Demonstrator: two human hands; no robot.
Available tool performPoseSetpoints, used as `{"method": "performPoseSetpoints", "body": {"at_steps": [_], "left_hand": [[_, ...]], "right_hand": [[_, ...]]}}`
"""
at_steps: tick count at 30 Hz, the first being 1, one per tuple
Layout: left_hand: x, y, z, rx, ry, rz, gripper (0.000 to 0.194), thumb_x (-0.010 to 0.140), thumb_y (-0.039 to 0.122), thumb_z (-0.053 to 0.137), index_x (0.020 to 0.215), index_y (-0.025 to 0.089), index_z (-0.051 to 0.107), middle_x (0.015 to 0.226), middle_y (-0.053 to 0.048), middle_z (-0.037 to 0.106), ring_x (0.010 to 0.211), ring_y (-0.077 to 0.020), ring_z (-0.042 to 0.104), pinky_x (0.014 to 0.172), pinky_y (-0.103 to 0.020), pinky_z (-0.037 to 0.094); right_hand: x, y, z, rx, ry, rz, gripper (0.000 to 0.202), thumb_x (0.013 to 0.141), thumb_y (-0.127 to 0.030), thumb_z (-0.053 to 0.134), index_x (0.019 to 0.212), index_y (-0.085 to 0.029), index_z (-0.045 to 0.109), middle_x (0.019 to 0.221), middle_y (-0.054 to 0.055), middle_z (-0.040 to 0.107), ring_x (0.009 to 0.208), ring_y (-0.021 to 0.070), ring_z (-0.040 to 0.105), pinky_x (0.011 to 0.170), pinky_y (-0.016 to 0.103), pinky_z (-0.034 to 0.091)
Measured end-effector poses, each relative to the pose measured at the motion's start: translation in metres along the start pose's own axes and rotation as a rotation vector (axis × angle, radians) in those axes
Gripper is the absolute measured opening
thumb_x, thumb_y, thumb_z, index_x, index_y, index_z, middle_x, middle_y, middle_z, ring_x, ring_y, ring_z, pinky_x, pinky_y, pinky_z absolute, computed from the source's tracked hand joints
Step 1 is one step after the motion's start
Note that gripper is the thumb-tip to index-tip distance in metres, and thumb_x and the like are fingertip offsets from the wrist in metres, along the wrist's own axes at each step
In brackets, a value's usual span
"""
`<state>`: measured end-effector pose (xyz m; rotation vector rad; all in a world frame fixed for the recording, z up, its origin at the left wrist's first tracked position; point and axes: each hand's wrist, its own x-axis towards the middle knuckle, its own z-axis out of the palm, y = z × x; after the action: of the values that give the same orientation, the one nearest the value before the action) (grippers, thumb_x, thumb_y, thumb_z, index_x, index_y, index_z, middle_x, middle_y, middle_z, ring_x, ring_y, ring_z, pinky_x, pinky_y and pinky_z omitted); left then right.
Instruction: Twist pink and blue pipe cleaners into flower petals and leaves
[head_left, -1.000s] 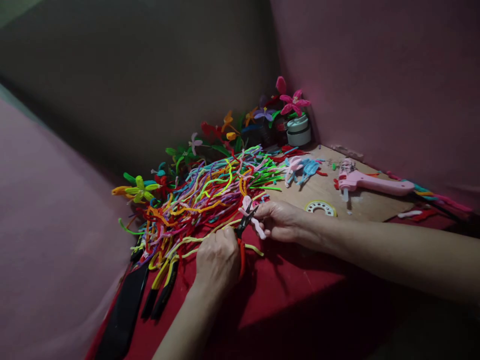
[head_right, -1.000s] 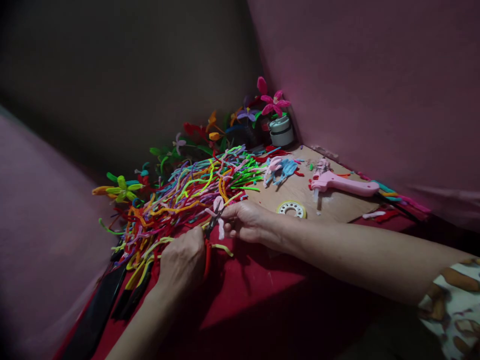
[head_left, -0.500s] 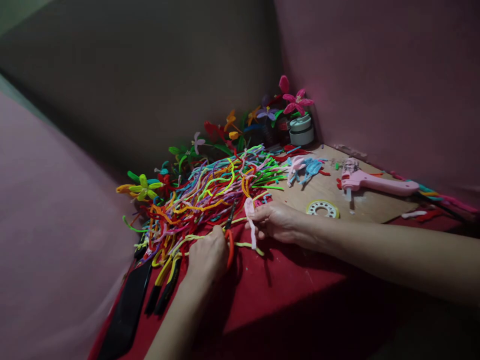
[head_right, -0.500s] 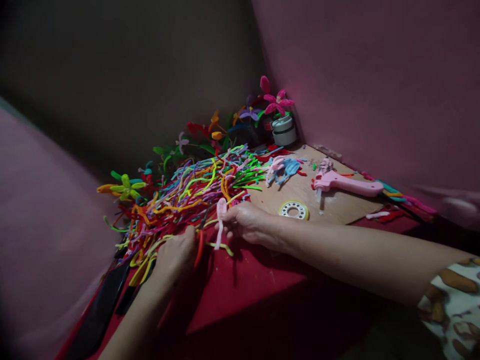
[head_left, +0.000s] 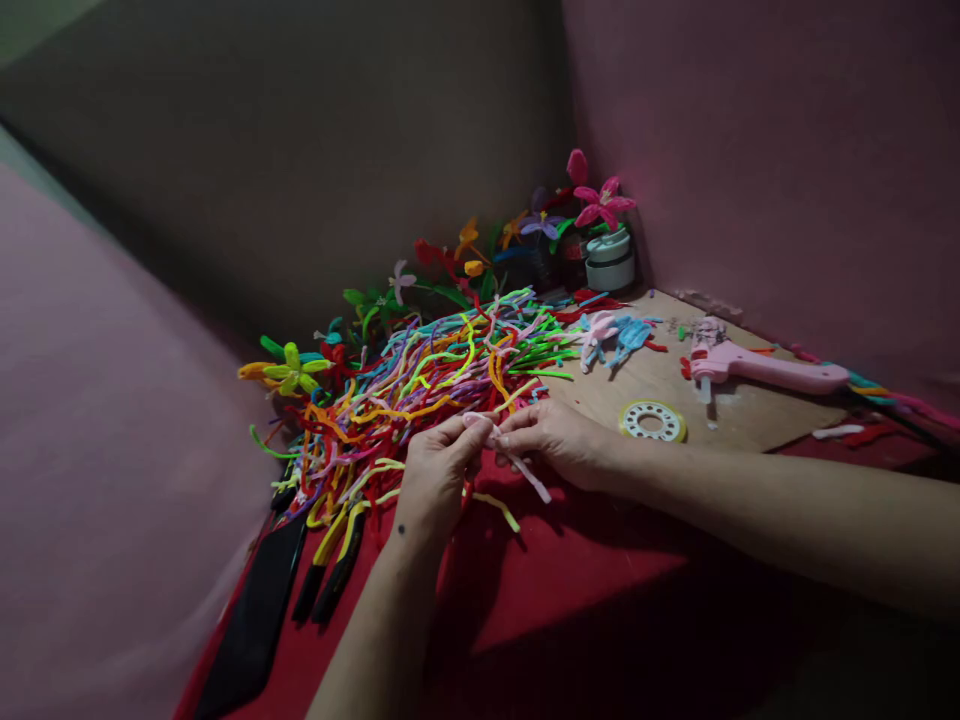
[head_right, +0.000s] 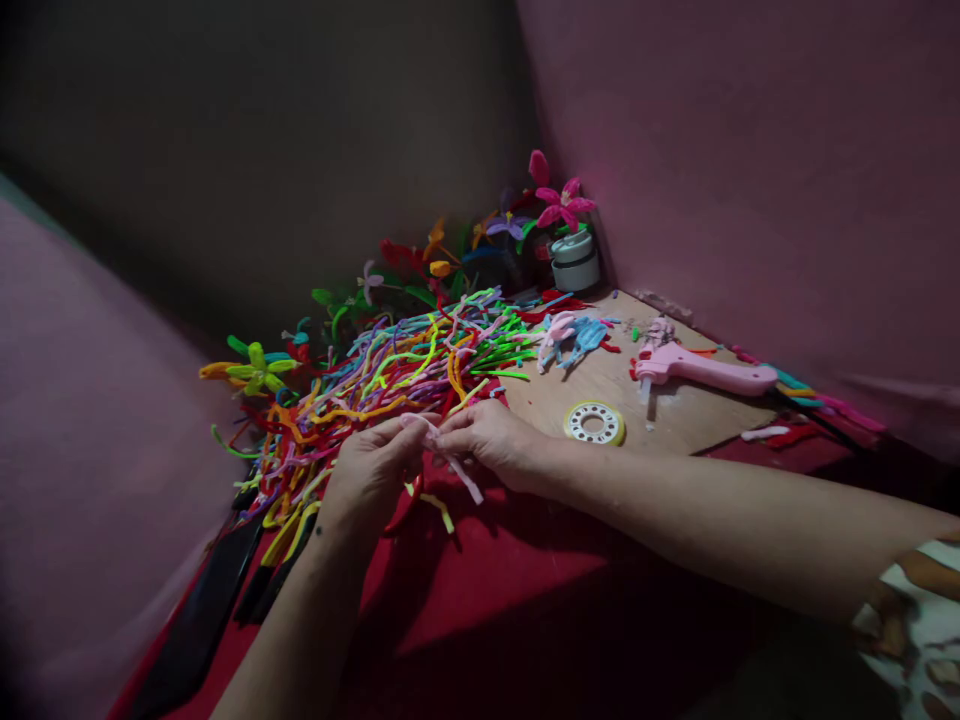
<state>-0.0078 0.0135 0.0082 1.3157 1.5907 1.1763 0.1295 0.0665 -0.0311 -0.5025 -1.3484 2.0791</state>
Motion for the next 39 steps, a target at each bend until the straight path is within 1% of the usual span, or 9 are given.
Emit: {"method": "performPoseSetpoints", "body": {"at_steps": [3,6,11,14,21,26,29,35,39], "left_hand": [[0.003,-0.005,0.005,-0.06,0.005,0.02,0.026,0.07,0.038,0.062,0.068,0.012,0.064,0.051,0.002,0.049,0.045,-0.0053,0.034,0.043,-0.019,0.024],[0.003,-0.009,0.005,-0.066,0.027,0.012,0.023,0.069,0.035,0.063,0.062,0.013,0.061,0.047,0.004,0.045,0.043,-0.0047,0.032,0.042,-0.019,0.022],[0.002,-0.015,0.009,-0.065,0.089,0.031,0.022,0.068,0.033,0.065,0.062,0.012,0.061,0.048,0.005,0.042,0.043,-0.0038,0.029,0.041,-0.019,0.019],[0.003,-0.016,0.011,-0.073,0.121,0.031,0.022,0.068,0.033,0.065,0.061,0.012,0.06,0.047,0.005,0.04,0.043,-0.0039,0.028,0.04,-0.019,0.019],[0.003,-0.017,0.009,-0.12,0.081,0.097,0.02,0.071,0.033,0.063,0.065,0.014,0.061,0.052,0.005,0.042,0.045,-0.004,0.032,0.042,-0.018,0.023],[0.003,-0.019,0.012,-0.056,0.105,0.09,0.02,0.07,0.032,0.063,0.062,0.014,0.059,0.052,0.004,0.046,0.045,-0.0045,0.034,0.042,-0.018,0.025],[0.004,-0.019,0.012,-0.024,0.108,0.098,0.019,0.07,0.031,0.062,0.063,0.014,0.059,0.054,0.003,0.049,0.047,-0.0052,0.038,0.044,-0.017,0.029],[0.003,-0.018,0.012,0.037,0.116,0.125,0.017,0.072,0.029,0.059,0.062,0.015,0.057,0.054,0.003,0.05,0.049,-0.0064,0.041,0.047,-0.018,0.033],[0.002,-0.017,0.018,0.192,0.171,0.218,0.02,0.073,0.027,0.056,0.058,0.015,0.056,0.054,0.003,0.049,0.053,-0.0072,0.042,0.05,-0.018,0.034]], "right_hand": [[0.003,0.003,-0.002,0.056,-0.02,0.037,0.025,0.069,-0.034,0.063,0.06,-0.012,0.059,0.052,0.0,0.055,0.043,0.007,0.042,0.043,0.021,0.029],[0.006,0.005,-0.002,0.081,0.023,0.081,0.018,0.069,-0.026,0.06,0.06,-0.012,0.059,0.051,0.001,0.056,0.042,0.0078,0.043,0.043,0.021,0.031],[0.006,0.003,0.001,0.063,0.103,0.124,0.013,0.066,-0.016,0.054,0.055,-0.011,0.058,0.045,0.001,0.053,0.038,0.0084,0.043,0.039,0.021,0.031],[0.005,0.0,0.001,0.087,0.086,0.156,0.013,0.066,-0.016,0.054,0.054,-0.01,0.057,0.044,0.001,0.052,0.037,0.0081,0.043,0.039,0.021,0.031],[0.009,0.008,-0.006,0.343,0.007,0.277,0.01,0.069,-0.012,0.05,0.065,-0.01,0.059,0.055,0.005,0.061,0.048,0.0101,0.052,0.05,0.022,0.04],[0.009,0.007,-0.003,0.362,0.072,0.342,0.015,0.068,-0.009,0.046,0.056,-0.011,0.055,0.048,0.005,0.059,0.044,0.0104,0.051,0.052,0.023,0.042],[0.007,0.006,-0.002,0.331,0.078,0.325,0.016,0.07,-0.011,0.046,0.057,-0.01,0.056,0.05,0.005,0.059,0.046,0.0102,0.052,0.052,0.023,0.041],[0.005,0.007,-0.003,0.311,-0.11,0.289,0.018,0.071,-0.014,0.048,0.059,-0.008,0.059,0.052,0.005,0.059,0.046,0.0092,0.051,0.052,0.023,0.041],[0.006,0.008,0.0,0.196,0.033,0.236,0.012,0.066,-0.012,0.052,0.054,-0.011,0.053,0.044,0.0,0.052,0.036,0.0063,0.043,0.04,0.02,0.032]]}}
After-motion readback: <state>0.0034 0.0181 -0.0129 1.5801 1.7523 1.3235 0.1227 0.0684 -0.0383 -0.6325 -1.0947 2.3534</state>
